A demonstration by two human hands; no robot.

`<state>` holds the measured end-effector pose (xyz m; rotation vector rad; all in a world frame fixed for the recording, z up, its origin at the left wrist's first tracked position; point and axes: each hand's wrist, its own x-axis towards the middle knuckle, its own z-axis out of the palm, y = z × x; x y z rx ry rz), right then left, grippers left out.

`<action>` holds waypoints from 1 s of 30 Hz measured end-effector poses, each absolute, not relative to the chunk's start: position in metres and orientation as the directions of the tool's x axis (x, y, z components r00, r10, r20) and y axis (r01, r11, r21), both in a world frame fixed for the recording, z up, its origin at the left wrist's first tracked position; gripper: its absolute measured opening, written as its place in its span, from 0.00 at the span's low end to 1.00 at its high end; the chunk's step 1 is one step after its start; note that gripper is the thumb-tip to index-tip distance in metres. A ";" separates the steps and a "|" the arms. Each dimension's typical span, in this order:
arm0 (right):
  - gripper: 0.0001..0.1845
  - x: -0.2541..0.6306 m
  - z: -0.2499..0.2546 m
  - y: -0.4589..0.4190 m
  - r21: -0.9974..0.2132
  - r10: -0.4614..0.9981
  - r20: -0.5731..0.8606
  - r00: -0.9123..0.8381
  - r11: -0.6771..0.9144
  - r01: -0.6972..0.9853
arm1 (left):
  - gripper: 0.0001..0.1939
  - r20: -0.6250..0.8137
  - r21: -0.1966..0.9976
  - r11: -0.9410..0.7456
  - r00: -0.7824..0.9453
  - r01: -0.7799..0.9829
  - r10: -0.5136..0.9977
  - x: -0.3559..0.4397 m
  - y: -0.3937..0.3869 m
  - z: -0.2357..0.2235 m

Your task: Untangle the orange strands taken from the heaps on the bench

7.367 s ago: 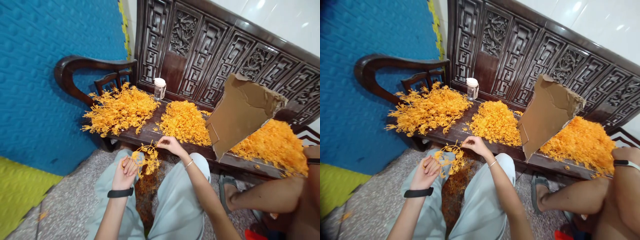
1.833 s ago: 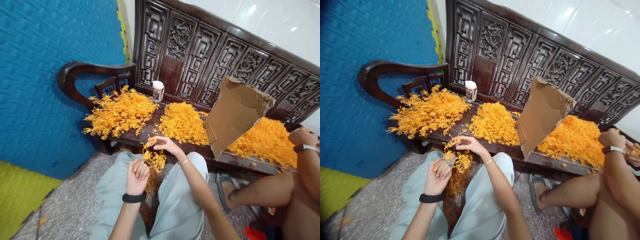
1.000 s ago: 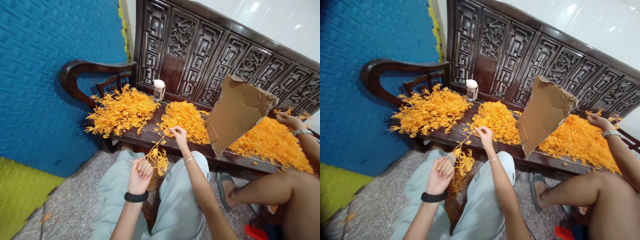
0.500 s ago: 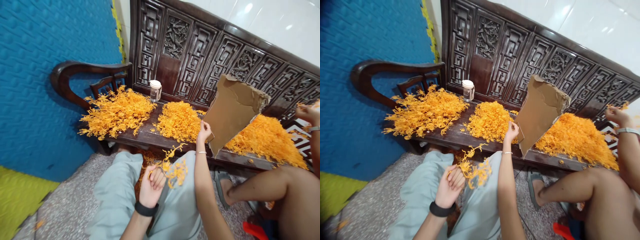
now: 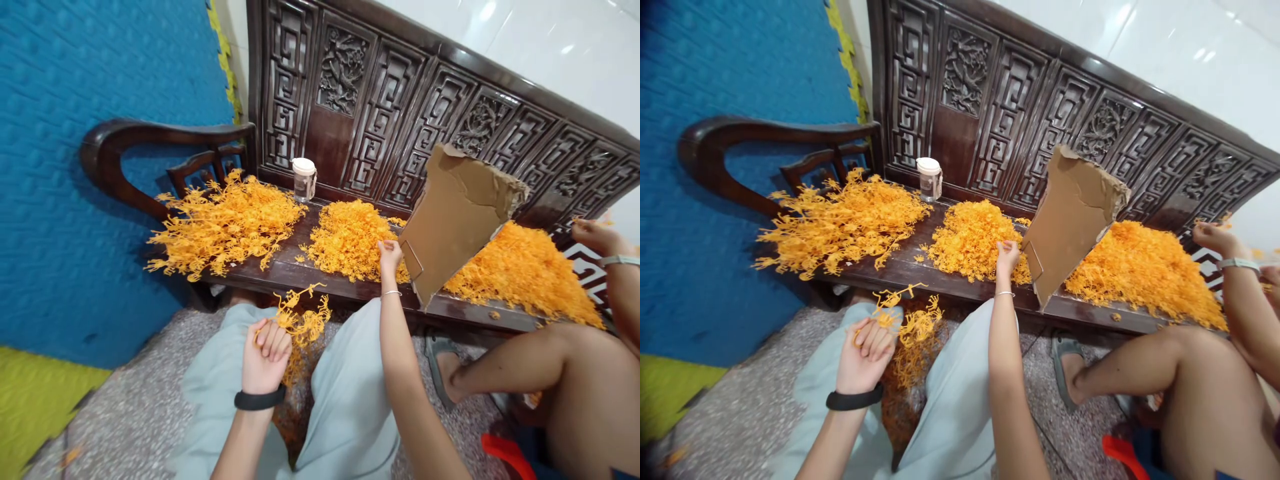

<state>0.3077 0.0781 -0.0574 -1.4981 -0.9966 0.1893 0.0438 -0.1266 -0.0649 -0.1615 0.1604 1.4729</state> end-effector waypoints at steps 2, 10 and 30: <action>0.12 0.306 -0.055 0.076 -0.865 0.632 0.443 0.636 0.114 0.490 | 0.18 -0.193 -0.022 0.077 0.079 -0.997 0.978 0.043 -0.126 -0.066; 0.10 0.266 -0.043 0.050 -0.920 0.862 0.345 0.372 0.233 0.315 | 0.19 -0.196 -0.029 0.064 0.069 -0.998 0.978 0.040 -0.126 -0.067; 0.14 0.153 -0.043 -0.026 -0.994 0.679 0.041 -0.733 -0.044 -0.097 | 0.20 -0.232 -0.041 0.057 0.065 -0.997 0.971 0.040 -0.120 -0.076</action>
